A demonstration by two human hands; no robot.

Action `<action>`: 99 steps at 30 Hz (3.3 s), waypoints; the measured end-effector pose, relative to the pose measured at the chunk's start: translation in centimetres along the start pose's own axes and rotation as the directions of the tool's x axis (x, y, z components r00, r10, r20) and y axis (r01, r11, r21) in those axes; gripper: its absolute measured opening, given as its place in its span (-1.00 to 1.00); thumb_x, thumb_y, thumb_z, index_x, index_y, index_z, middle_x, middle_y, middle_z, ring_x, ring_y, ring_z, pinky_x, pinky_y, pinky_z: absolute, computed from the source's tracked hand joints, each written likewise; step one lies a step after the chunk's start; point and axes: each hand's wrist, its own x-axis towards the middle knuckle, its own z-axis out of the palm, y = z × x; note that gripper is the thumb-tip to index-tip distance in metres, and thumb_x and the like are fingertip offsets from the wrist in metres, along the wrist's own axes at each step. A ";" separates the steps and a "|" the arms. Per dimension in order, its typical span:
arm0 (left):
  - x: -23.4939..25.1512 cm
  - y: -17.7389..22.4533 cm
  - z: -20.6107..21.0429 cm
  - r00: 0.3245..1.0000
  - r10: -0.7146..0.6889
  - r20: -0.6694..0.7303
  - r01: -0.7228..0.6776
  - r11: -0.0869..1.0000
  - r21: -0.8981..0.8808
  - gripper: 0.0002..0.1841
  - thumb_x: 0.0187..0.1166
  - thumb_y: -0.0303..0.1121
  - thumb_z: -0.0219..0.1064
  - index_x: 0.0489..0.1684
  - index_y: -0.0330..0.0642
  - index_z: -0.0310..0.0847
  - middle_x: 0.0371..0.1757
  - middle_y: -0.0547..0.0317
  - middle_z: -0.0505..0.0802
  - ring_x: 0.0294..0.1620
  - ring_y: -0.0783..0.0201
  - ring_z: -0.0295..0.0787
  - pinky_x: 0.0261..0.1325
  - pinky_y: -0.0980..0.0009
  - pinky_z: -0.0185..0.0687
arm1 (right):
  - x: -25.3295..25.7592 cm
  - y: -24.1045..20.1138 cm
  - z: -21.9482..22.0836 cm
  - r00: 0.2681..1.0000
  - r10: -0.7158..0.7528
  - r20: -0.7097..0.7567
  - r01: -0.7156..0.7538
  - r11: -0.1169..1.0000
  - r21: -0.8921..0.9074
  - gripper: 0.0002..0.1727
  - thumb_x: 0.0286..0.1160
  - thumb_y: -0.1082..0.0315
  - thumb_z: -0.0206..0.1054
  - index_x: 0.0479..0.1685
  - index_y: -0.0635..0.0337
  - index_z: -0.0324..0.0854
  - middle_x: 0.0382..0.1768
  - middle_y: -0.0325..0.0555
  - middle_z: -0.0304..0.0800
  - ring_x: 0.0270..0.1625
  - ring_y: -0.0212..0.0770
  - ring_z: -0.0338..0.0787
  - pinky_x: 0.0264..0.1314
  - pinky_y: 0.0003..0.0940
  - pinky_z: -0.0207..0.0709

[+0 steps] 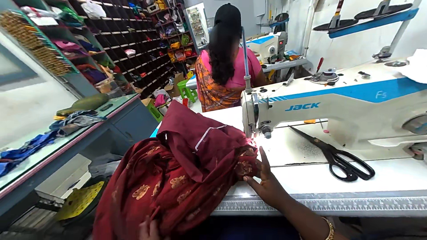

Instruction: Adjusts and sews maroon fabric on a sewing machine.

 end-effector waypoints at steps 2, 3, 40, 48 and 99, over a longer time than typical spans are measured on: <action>2.8 -0.3 -2.3 0.997 0.029 0.075 -0.024 0.998 -0.061 -0.56 0.31 -0.69 0.36 0.23 -0.68 0.54 0.13 -0.68 0.74 0.16 -0.62 0.73 0.17 -0.49 0.56 | 0.0 -0.3 0.3 0.999 0.028 0.016 -0.029 0.997 0.066 0.08 0.52 0.40 0.38 0.93 0.13 -0.40 0.60 0.10 0.49 0.38 -0.31 0.76 0.42 -0.35 0.67; 4.6 -0.5 -3.2 0.996 0.085 0.030 -0.082 0.993 -0.083 -0.59 0.32 -0.72 0.32 0.19 -0.69 0.55 0.08 -0.65 0.76 0.13 -0.59 0.75 0.17 -0.48 0.57 | -0.1 -0.5 0.4 0.998 0.052 0.028 -0.054 0.995 0.083 0.10 0.52 0.41 0.38 0.93 0.12 -0.43 0.63 0.11 0.45 0.38 -0.29 0.77 0.40 -0.35 0.68; 7.1 21.0 1.4 0.753 0.557 -0.350 -0.572 0.817 0.072 -0.50 0.15 -0.19 0.61 0.00 -0.32 0.69 0.12 -0.34 0.73 0.11 -0.35 0.70 -0.09 -0.14 0.52 | -3.7 -5.7 -2.9 0.695 0.708 0.127 -0.717 0.695 0.053 -0.47 0.41 0.37 0.50 0.41 0.25 0.57 0.13 0.00 0.81 -0.04 -0.25 0.88 0.02 -0.30 0.78; 9.5 18.6 1.3 0.804 0.550 -0.228 -0.572 0.819 -0.040 -0.58 0.19 -0.41 0.36 0.11 -0.19 0.78 0.49 -0.12 0.71 0.61 -0.25 0.51 0.41 -0.49 0.19 | -3.6 -6.1 -3.2 0.667 0.729 0.155 -0.739 0.674 0.008 -0.47 0.46 0.41 0.48 0.45 0.25 0.52 0.18 0.02 0.78 -0.07 -0.25 0.90 -0.02 -0.33 0.81; 10.1 25.2 2.1 0.616 0.721 0.318 -0.634 0.693 -0.344 -0.73 0.46 -0.55 0.42 0.09 -0.22 0.83 -0.08 -0.17 0.82 -0.05 -0.11 0.83 0.09 -0.06 0.75 | -1.5 -1.3 -4.8 0.879 0.292 0.376 0.074 0.696 -0.714 -0.25 0.64 -0.30 0.09 0.65 -0.02 0.49 0.74 -0.18 0.41 0.86 -0.01 0.18 0.84 0.20 -0.08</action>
